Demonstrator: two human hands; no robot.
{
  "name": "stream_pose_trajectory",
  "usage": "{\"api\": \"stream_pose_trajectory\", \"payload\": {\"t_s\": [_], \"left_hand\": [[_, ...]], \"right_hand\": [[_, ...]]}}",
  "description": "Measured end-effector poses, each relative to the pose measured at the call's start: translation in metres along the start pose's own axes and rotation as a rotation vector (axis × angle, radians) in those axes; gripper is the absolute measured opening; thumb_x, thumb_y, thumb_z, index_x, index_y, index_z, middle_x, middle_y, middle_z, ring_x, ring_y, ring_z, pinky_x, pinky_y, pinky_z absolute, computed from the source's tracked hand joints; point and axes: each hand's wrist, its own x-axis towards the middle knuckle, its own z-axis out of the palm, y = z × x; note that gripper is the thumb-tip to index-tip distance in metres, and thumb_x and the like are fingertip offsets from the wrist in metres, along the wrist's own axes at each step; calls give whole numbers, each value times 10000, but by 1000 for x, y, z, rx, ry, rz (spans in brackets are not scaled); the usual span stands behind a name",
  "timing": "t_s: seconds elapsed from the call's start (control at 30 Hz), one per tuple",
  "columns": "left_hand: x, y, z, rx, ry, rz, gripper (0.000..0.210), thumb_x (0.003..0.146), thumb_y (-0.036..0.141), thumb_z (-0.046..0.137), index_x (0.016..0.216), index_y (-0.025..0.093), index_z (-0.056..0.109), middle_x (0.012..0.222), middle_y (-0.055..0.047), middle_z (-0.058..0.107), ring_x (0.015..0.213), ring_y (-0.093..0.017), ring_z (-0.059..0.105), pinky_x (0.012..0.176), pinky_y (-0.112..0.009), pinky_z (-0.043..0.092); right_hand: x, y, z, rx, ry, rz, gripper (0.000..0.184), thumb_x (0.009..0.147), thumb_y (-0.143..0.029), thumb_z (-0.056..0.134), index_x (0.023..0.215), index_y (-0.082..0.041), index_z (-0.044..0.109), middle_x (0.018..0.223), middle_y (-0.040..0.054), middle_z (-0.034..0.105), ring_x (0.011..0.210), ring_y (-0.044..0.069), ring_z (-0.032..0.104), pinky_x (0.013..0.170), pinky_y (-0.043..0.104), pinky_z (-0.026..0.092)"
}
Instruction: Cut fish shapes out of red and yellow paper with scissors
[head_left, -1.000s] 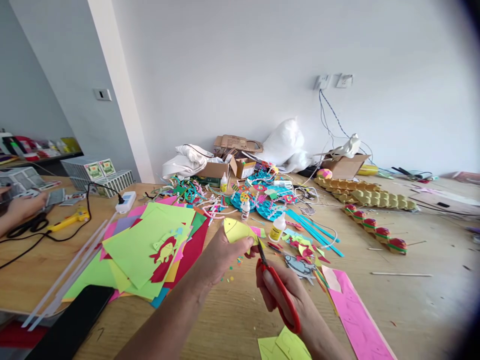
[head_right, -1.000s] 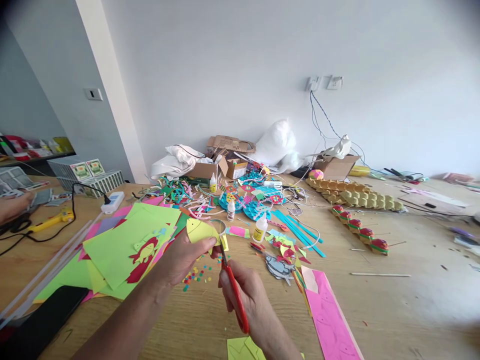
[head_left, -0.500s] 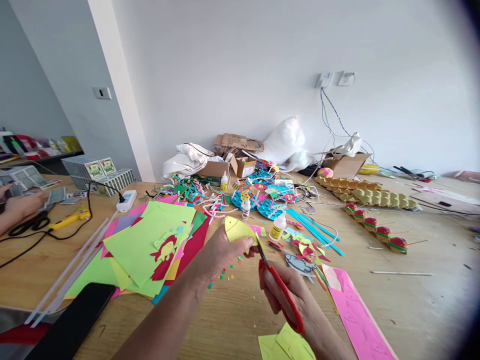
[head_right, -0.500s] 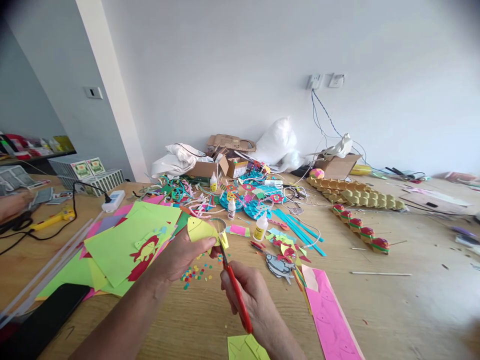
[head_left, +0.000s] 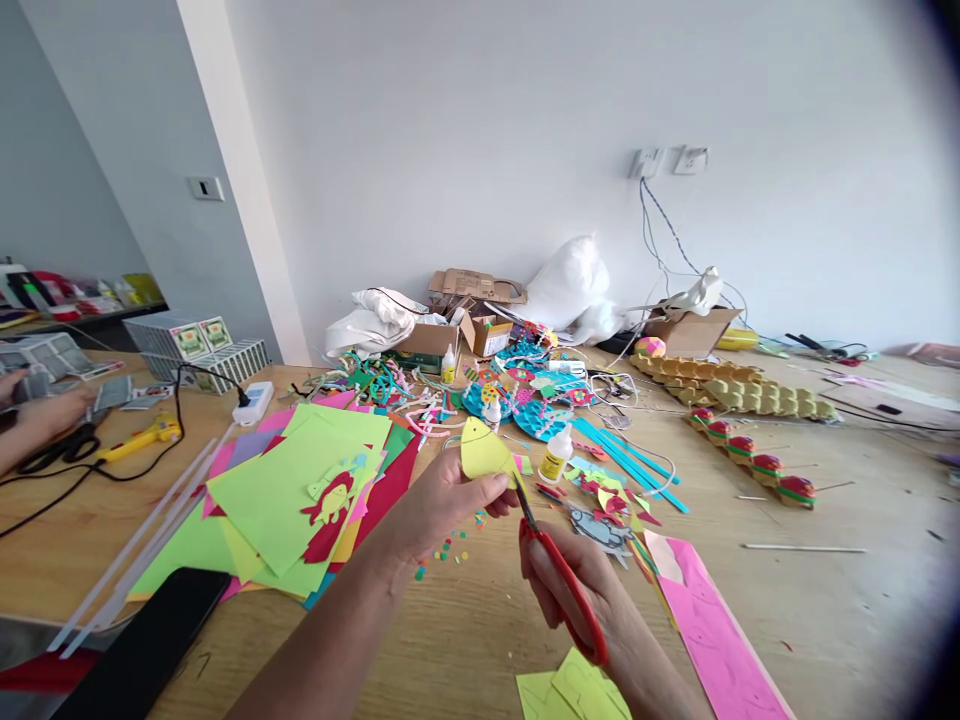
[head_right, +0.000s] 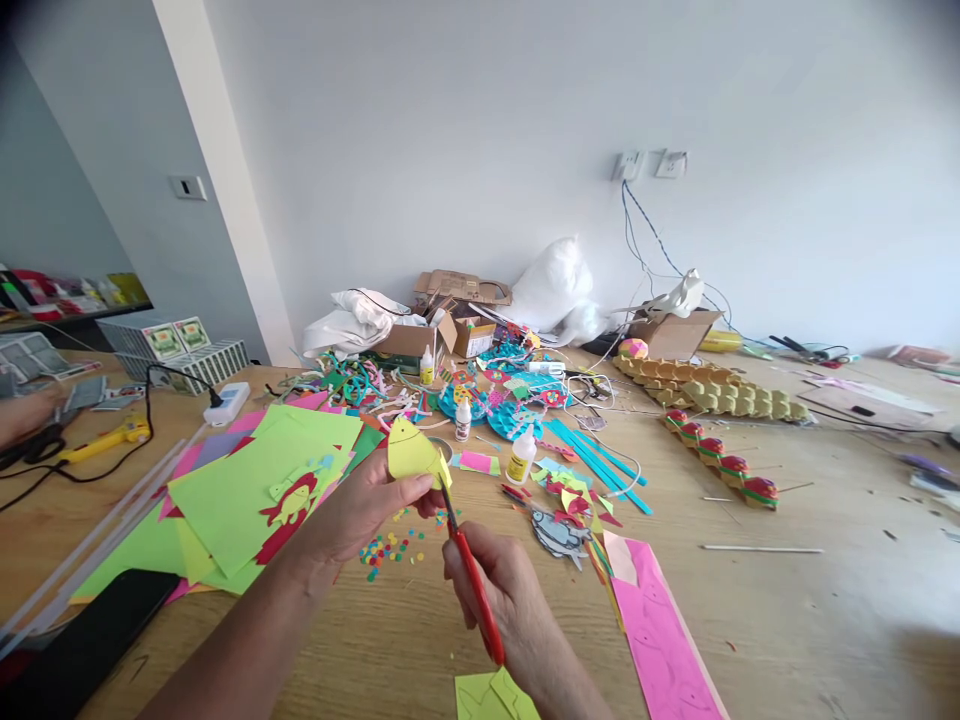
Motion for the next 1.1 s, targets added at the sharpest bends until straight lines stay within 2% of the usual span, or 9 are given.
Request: {"api": "stream_pose_trajectory", "payload": {"t_s": [0.23,0.63,1.1], "left_hand": [[-2,3,3,-15,39,-10,124,744,254,577,760,136,610,709,-24,618,616,-110,564,622,-243,480],[-1,2,2,-4,11,6,132,751,254,568,760,136,627,668,-23,613,620,-120,569,594,-229,445],[-1,4,2,2,7,11,96,752,201,547,754,139,621,668,-16,619,604,-112,566,591,-232,465]], "right_hand": [[-1,0,0,-17,-36,-68,439,810,-588,395,618,-195,427,457,-55,387,428,96,335,435,218,274],[2,4,1,10,-34,-92,476,808,-631,388,608,-200,407,471,-59,376,408,87,330,413,213,251],[-1,3,-1,-27,-23,-39,474,780,-633,391,577,-205,397,445,-60,355,378,83,334,383,207,226]]}}
